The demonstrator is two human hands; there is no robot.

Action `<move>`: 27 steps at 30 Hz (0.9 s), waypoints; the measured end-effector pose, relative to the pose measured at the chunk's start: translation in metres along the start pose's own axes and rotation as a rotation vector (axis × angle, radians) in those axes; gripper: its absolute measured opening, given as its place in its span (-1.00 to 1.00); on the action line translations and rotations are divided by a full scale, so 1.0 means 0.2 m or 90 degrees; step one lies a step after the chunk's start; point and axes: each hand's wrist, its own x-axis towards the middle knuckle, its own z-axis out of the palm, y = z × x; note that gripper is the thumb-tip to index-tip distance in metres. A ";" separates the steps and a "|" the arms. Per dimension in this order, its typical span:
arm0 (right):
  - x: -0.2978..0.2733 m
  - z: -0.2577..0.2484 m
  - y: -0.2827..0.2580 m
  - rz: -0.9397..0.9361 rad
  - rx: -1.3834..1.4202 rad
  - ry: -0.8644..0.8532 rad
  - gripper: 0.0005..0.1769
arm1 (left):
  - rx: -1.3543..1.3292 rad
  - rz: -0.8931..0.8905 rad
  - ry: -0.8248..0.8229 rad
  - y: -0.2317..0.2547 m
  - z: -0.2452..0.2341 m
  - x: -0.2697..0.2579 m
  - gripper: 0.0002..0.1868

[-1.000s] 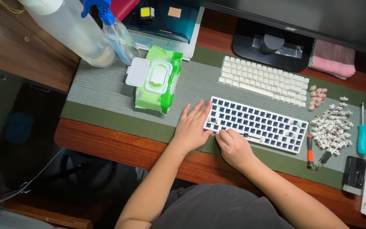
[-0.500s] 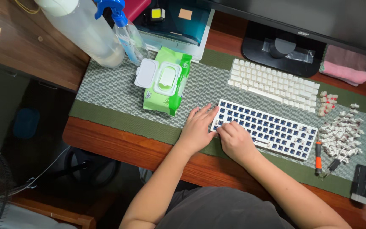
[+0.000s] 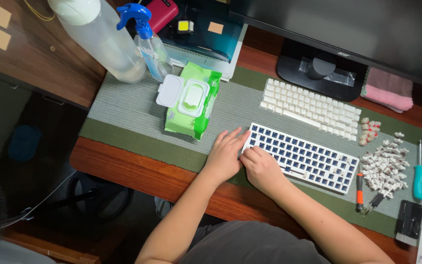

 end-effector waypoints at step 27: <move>0.23 -0.16 0.33 -0.240 0.188 -0.238 -0.90 | 0.021 -0.069 -0.017 0.01 0.03 0.00 0.30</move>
